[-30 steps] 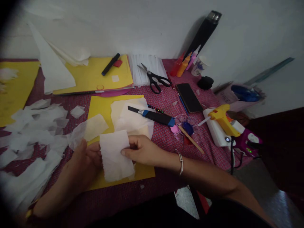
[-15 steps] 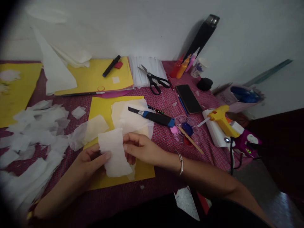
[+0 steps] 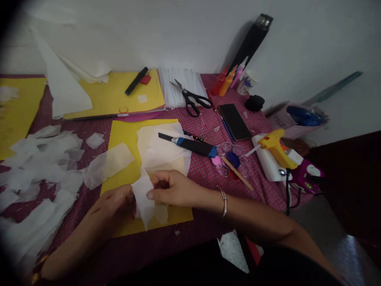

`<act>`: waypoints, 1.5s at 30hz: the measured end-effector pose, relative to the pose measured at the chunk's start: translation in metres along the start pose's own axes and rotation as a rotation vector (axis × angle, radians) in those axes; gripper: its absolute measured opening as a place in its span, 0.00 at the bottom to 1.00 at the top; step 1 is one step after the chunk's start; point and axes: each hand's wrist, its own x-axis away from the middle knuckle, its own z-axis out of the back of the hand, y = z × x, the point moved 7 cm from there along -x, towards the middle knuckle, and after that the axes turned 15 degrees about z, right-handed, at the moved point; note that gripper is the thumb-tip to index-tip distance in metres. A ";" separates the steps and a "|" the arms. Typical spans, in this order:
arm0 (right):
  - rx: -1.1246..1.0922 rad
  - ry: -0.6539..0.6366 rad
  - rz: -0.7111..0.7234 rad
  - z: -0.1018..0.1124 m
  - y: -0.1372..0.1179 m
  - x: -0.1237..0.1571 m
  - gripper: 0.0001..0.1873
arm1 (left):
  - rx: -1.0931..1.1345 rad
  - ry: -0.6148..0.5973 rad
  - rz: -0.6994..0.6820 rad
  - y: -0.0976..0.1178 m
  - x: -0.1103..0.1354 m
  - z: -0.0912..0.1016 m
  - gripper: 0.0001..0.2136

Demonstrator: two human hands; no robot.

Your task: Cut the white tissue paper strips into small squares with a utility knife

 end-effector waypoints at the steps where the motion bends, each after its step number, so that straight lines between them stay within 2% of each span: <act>1: 0.009 -0.004 0.013 0.000 -0.001 0.000 0.18 | -0.052 0.029 -0.008 0.001 0.001 -0.001 0.14; 4: 0.034 -0.002 0.064 -0.002 -0.004 -0.001 0.16 | -0.236 0.166 -0.036 0.005 0.003 -0.002 0.08; 6: 0.046 0.002 0.105 -0.004 -0.008 -0.001 0.15 | -0.320 0.221 -0.085 0.010 0.006 -0.005 0.10; 11: 0.149 0.022 0.199 -0.004 -0.021 -0.001 0.14 | -0.395 0.150 -0.142 0.013 0.007 -0.013 0.15; 14: 0.261 0.038 0.228 -0.001 -0.028 -0.001 0.15 | -0.376 0.124 -0.113 0.011 0.005 -0.013 0.16; 18: 0.294 0.031 0.241 0.001 -0.032 0.001 0.17 | -0.330 0.142 -0.018 0.008 0.001 -0.011 0.08; 21: 0.269 0.027 0.205 0.002 -0.030 0.001 0.17 | -0.285 0.149 -0.026 0.009 0.001 -0.012 0.07; 23: 0.231 0.050 0.179 0.004 -0.027 0.002 0.16 | -0.244 0.160 -0.074 0.009 0.004 -0.012 0.09; 27: 0.009 0.157 0.161 0.014 -0.017 -0.001 0.16 | -0.182 0.384 -0.305 0.010 0.018 0.004 0.21; 29: -0.146 0.205 0.171 0.018 -0.012 -0.002 0.15 | -0.160 0.424 -0.408 0.011 0.024 0.008 0.21; 32: -0.310 0.239 0.188 0.021 -0.009 -0.005 0.16 | -0.145 0.367 -0.405 0.015 0.023 0.010 0.13; 37: -0.366 0.269 0.175 0.023 -0.008 -0.005 0.18 | -0.085 0.253 -0.245 0.018 0.013 0.010 0.05; 40: -0.368 0.263 0.178 0.024 -0.007 -0.006 0.18 | -0.068 0.220 -0.188 0.016 0.012 0.008 0.06; 45: -0.372 0.279 0.189 0.028 -0.010 -0.006 0.16 | -0.047 0.237 -0.199 0.017 0.014 0.008 0.07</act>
